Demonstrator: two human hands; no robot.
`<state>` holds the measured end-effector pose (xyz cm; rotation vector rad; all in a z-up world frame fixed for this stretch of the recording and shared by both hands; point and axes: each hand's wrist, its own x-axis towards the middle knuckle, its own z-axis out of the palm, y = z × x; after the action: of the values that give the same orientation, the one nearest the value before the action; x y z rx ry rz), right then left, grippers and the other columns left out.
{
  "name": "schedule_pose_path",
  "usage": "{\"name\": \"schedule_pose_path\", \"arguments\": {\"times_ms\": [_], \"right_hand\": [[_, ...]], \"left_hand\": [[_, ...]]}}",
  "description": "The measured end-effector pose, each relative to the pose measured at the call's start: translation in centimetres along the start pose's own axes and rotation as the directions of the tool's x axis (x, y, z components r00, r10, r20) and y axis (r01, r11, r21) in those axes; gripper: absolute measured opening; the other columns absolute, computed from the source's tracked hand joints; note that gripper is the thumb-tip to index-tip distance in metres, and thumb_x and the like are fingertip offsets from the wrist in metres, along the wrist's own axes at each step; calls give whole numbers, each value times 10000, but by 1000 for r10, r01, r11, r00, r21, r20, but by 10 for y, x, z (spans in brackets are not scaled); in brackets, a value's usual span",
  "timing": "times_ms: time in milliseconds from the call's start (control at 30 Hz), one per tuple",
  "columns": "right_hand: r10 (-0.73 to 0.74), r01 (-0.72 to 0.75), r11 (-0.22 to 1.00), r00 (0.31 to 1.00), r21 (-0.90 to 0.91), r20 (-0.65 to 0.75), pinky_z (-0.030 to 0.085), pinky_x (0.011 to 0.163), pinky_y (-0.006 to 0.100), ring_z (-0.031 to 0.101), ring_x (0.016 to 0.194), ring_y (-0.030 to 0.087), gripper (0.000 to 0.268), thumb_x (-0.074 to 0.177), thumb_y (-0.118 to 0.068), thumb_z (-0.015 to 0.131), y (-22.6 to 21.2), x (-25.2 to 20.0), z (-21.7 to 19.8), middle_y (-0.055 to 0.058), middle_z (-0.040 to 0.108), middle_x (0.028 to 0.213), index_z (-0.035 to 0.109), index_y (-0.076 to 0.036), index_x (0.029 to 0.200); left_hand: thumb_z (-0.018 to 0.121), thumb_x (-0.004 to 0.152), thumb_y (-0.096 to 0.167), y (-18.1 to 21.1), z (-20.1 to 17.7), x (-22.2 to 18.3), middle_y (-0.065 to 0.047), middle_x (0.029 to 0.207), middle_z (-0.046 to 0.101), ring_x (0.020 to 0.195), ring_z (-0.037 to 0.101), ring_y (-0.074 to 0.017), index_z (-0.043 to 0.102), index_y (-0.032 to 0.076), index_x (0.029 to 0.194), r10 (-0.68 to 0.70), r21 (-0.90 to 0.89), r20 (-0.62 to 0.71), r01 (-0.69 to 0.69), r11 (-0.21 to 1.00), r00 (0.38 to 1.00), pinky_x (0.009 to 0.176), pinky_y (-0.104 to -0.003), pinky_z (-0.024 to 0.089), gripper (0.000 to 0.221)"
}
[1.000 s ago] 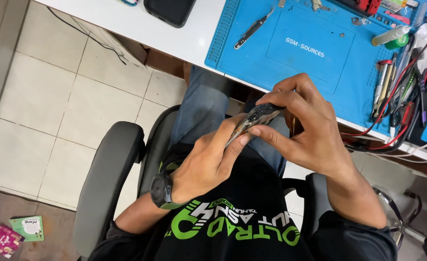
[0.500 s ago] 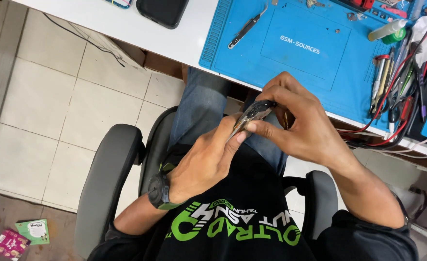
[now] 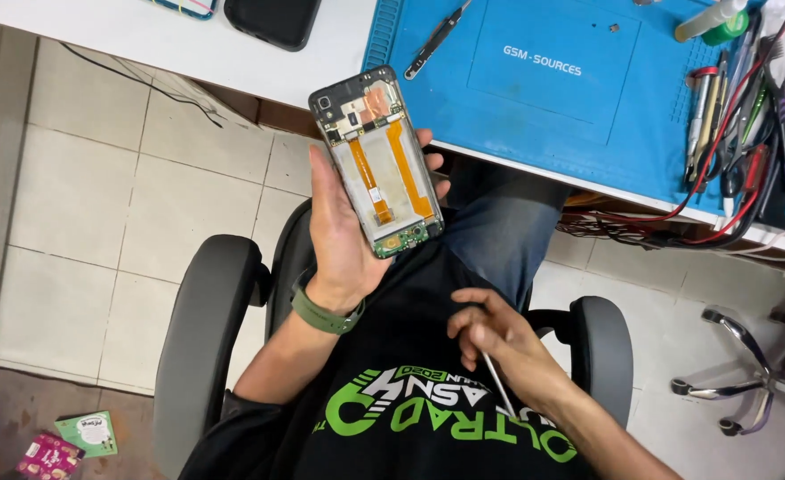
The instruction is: Cleaning a PCB with a brush, assembling phone components, and securing a repaired phone with rubber bands.
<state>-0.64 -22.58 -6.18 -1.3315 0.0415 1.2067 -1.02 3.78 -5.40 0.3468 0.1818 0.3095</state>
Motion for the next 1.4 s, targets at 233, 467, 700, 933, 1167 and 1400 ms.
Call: {"name": "schedule_pose_path", "arguments": {"times_ms": [233, 467, 700, 933, 1167, 1400], "right_hand": [[-49, 47, 999, 967, 15, 250, 647, 928, 398, 781, 1058, 280, 932, 1012, -233, 814, -12, -42, -40, 299, 627, 1506, 236, -85, 1728], [-96, 68, 953, 992, 296, 83, 732, 859, 614, 816, 1049, 528, 542, 1049, -121, 709, -37, -42, -27, 403, 728, 1285, 524, 37, 1533], [-903, 552, -71, 319, -831, 289, 547, 1355, 490, 480, 1731, 370, 475, 1316, -277, 375, -79, 40, 38, 166, 419, 1824, 321, -211, 1783], [-929, 521, -129, 234, -844, 287, 439, 1406, 590, 422, 1745, 449, 491, 1322, -362, 415, -65, 71, 74, 260, 313, 1838, 343, -180, 1772], [-910, 567, -89, 289, -819, 299, 290, 1462, 645, 219, 1771, 496, 523, 1305, -305, 378, -68, 77, 76, 257, 184, 1867, 292, -93, 1775], [-925, 711, 117, 331, -693, 184, 298, 1397, 552, 366, 1665, 496, 495, 1191, -124, 458, -101, 48, 60, 341, 394, 1745, 459, 109, 1628]], "left_hand": [[395, 1132, 687, -10, -5, -7, -276, 1540, 652, 1270, 713, -347, 548, 26, 1629, 79, 17, 5, -79, 997, 997, 1083, -498, 602, 841], [304, 1180, 647, -39, -3, -13, -201, 1580, 623, 1388, 660, -291, 484, 63, 1665, 85, 180, 69, -97, 979, 994, 1223, -475, 561, 781], [336, 1167, 660, -61, 21, -25, -149, 1747, 464, 1610, 494, -245, 401, 48, 1703, 173, 243, 161, -209, 947, 972, 1411, -447, 418, 816], [220, 1152, 627, -62, 6, -35, -189, 1800, 334, 1707, 315, -312, 270, 5, 1731, 176, 406, 74, -191, 894, 982, 1442, -439, 291, 852], [210, 1195, 559, -59, 5, -28, -171, 1702, 479, 1574, 464, -283, 397, -17, 1681, 141, 385, 34, -143, 912, 989, 1393, -447, 341, 776], [291, 1195, 577, -55, 37, -12, -277, 1658, 523, 1472, 587, -421, 374, -28, 1707, 83, 52, -3, -83, 995, 997, 1296, -624, 444, 797]]}}
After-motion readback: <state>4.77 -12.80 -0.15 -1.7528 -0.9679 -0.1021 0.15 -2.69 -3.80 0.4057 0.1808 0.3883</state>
